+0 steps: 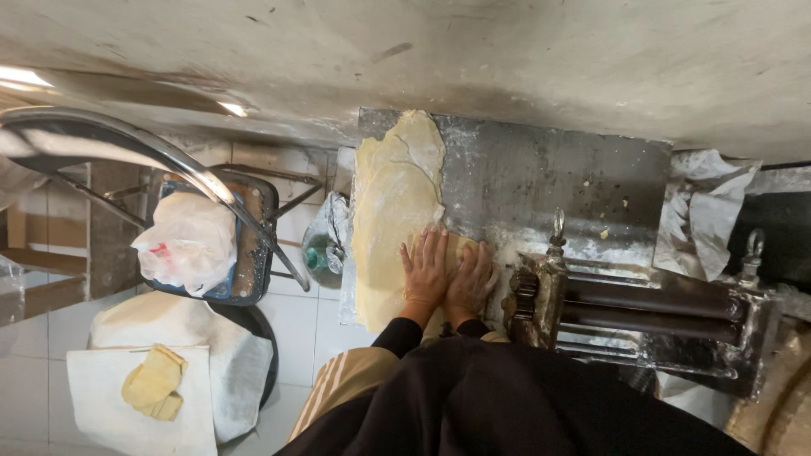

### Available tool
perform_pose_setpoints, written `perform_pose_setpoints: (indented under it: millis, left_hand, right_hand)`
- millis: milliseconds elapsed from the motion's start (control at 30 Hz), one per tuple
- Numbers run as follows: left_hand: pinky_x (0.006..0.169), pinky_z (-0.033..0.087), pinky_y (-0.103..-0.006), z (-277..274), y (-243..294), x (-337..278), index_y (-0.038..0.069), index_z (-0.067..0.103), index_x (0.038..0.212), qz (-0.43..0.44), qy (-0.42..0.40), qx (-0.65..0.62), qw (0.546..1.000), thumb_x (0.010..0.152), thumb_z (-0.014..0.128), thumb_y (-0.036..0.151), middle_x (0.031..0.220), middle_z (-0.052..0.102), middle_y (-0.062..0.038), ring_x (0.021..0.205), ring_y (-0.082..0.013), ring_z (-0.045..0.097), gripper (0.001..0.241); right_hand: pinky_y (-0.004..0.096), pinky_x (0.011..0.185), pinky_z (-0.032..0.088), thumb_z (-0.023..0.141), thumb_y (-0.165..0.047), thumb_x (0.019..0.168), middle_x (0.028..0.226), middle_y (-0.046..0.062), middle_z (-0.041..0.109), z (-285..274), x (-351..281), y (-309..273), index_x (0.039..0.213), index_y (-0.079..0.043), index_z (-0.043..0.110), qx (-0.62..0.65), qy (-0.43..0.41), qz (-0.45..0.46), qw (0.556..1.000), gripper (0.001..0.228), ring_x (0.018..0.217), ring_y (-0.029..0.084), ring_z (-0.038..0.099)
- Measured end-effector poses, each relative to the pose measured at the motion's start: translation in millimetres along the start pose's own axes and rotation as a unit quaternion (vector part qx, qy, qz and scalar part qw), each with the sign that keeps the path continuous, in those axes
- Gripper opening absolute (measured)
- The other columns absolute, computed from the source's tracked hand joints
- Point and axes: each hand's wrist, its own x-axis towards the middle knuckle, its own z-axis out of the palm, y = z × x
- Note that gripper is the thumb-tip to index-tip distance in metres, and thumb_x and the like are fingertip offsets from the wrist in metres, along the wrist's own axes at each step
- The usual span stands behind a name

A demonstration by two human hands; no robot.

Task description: The person feeds a piece of dough into a manual dough sheeter, turns the crank to flatten it, and then folds the sheeted dough. This process is repeated multiple times to further thin and refine the dough.

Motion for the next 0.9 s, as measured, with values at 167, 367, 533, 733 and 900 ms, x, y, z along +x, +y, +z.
perform_pose_setpoints:
  millis: [167,367,533,733,900]
  left_hand:
    - [0.121,0.024,-0.0580,-30,5,-4,0.005,0.033,0.160,-0.091,0.096,-0.058,0.990,0.101,0.063,0.031,0.159,0.039,-0.022,0.148,-0.0405,0.036,0.071]
    - [0.097,0.043,-0.0536,-57,-2,-44,0.007,0.040,0.151,-0.244,-0.055,-0.080,0.965,0.078,0.076,0.018,0.136,0.054,-0.018,0.125,-0.0405,0.052,0.082]
    - [0.091,0.051,-0.0529,-50,-4,-38,0.008,0.064,0.120,-0.311,-0.044,-0.152,0.937,0.086,0.076,0.028,0.111,0.068,-0.018,0.107,-0.0403,0.065,0.041]
    - [0.077,0.056,-0.0477,-57,-4,-17,0.000,0.070,0.100,-0.326,-0.067,-0.266,0.905,0.087,0.076,0.034,0.088,0.070,-0.019,0.083,-0.0375,0.070,0.037]
    - [0.070,0.056,-0.0465,-68,7,-8,-0.005,0.072,0.098,-0.393,-0.136,-0.588,0.693,0.095,0.065,0.024,0.083,0.072,-0.014,0.072,-0.0308,0.069,0.030]
  right_hand:
    - [0.059,0.120,0.021,0.053,-0.030,0.104,0.158,0.020,0.038,0,7,2,0.145,-0.009,0.046,0.032,0.080,-0.039,0.995,0.046,0.149,0.038,0.034]
    - [0.053,0.124,0.026,0.054,-0.023,0.106,0.159,0.020,0.039,-13,-16,13,0.146,-0.006,0.045,0.184,0.106,-0.095,0.973,0.044,0.151,0.040,0.034]
    - [0.057,0.116,0.026,0.066,-0.025,0.083,0.149,0.020,0.043,-33,-59,17,0.144,-0.002,0.048,0.041,-0.053,-0.184,0.981,0.068,0.142,0.040,0.036]
    - [0.052,0.119,0.034,0.068,-0.033,0.096,0.145,0.021,0.054,-37,-65,3,0.142,-0.005,0.053,0.119,0.029,-0.219,0.968,0.056,0.140,0.041,0.045]
    - [0.051,0.112,0.039,0.063,-0.026,0.099,0.142,0.025,0.056,-52,-61,12,0.142,0.002,0.053,0.130,0.097,-0.237,0.958,0.052,0.133,0.044,0.052]
